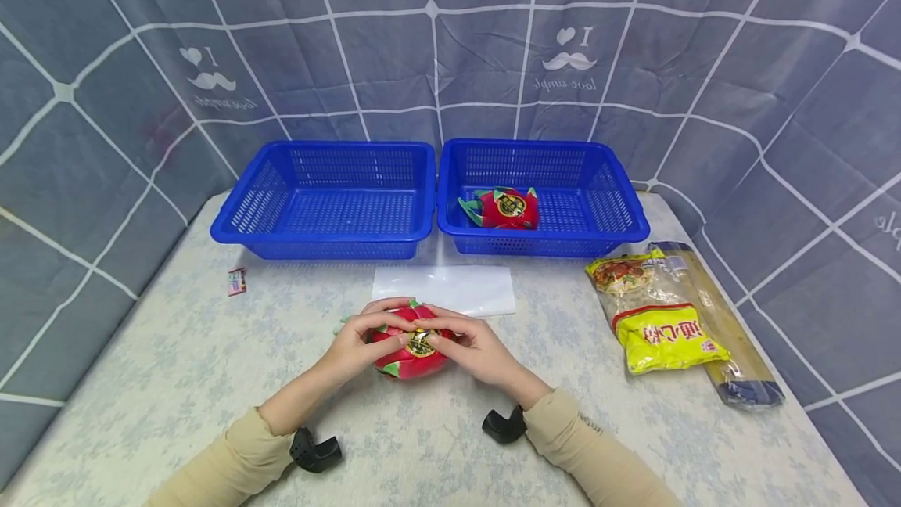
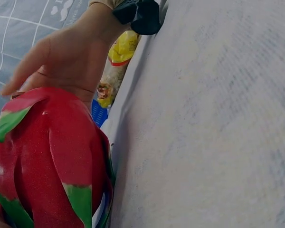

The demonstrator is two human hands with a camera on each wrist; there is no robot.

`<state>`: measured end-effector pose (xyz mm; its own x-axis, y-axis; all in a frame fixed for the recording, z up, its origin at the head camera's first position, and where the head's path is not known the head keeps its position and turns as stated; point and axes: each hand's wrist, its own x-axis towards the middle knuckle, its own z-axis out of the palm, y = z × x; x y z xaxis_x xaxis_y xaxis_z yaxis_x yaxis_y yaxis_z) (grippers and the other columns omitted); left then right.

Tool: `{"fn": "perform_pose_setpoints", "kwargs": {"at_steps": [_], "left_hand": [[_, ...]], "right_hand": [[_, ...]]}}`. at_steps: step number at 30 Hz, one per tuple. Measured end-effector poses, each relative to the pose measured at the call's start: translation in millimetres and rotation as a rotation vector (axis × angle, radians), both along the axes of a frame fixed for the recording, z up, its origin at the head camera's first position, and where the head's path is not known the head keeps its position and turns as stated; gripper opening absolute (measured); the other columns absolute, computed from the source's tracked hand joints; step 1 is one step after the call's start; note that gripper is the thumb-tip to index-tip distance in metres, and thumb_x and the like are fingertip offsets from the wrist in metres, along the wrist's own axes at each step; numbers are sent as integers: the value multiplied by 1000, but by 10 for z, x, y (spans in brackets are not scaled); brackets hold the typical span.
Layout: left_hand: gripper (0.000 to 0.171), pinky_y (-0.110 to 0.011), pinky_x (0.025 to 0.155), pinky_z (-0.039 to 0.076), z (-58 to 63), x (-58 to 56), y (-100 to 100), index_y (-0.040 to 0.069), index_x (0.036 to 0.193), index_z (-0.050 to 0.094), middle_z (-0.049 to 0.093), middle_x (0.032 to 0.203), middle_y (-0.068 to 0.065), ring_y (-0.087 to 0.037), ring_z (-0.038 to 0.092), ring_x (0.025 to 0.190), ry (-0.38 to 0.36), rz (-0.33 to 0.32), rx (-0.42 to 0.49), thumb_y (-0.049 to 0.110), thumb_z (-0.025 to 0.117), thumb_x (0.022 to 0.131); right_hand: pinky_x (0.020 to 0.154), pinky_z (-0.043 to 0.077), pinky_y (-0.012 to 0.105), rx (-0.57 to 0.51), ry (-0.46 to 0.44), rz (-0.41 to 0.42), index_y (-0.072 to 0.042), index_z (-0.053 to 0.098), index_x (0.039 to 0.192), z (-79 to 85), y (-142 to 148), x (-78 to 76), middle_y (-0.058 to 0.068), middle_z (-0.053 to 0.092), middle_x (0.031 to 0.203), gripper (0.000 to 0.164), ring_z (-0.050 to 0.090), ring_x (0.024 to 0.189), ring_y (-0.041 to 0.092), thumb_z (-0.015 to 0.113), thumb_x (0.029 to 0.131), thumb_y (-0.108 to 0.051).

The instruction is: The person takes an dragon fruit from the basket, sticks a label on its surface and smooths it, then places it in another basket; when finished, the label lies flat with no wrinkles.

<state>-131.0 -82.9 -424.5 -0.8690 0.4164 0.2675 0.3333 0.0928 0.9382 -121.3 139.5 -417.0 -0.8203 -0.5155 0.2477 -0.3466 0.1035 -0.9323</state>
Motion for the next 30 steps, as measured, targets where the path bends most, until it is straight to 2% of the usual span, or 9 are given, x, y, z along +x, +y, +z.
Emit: {"fn": "perform_pose_setpoints", "kwargs": {"at_steps": [4, 9, 13, 20, 25, 27, 30], "left_hand": [[19, -51, 98, 32, -17, 8, 3, 5, 101, 72, 50, 134, -11, -29, 35, 128, 21, 1, 3, 6, 72, 82], [19, -48, 99, 33, -12, 16, 10, 6, 100, 70, 52, 132, -9, -27, 37, 128, 7, 11, 15, 6, 72, 81], [16, -49, 101, 31, 11, 24, 13, 6, 98, 70, 52, 132, -9, -27, 37, 128, -6, 16, 10, 7, 70, 83], [14, -52, 99, 30, 13, 32, 4, 7, 98, 72, 49, 134, -10, -29, 35, 128, 16, 4, -35, 9, 69, 84], [16, -49, 95, 36, 17, 42, 7, 9, 95, 72, 50, 133, -10, -29, 37, 126, 26, 20, -52, 8, 75, 79], [19, -48, 94, 37, 17, 48, 13, 9, 95, 73, 50, 133, -9, -29, 36, 126, 23, 25, -58, 9, 77, 77], [22, -48, 93, 37, 28, 60, 24, 10, 95, 72, 50, 133, -10, -29, 36, 126, 30, 27, -65, 10, 79, 74]], "right_hand": [[92, 44, 25, 19, -27, -133, 3, 63, 112, 134, -126, 133, 22, 46, 136, 28, 43, 126, 36, 66, 85, -1], [88, 47, 26, 49, -56, -201, -2, 63, 107, 193, -191, 188, 20, 49, 134, 24, 48, 121, 33, 69, 84, -4], [90, 46, 26, 76, -22, -191, -2, 63, 108, 222, -182, 197, 20, 49, 134, 28, 48, 121, 33, 72, 82, -3], [91, 45, 25, 87, 39, -156, -2, 62, 110, 209, -158, 192, 22, 48, 134, 34, 49, 120, 33, 75, 78, -3], [87, 47, 27, 89, 65, -109, -6, 63, 110, 21, -101, 91, 18, 47, 137, 36, 51, 118, 31, 76, 77, -3], [85, 48, 28, 83, 46, -81, -9, 63, 111, -57, -67, 36, 13, 45, 140, 36, 51, 119, 29, 76, 78, -5], [86, 48, 28, 79, 16, -20, -11, 64, 114, -92, -15, -14, 9, 42, 144, 34, 48, 123, 26, 73, 81, -9]]}}
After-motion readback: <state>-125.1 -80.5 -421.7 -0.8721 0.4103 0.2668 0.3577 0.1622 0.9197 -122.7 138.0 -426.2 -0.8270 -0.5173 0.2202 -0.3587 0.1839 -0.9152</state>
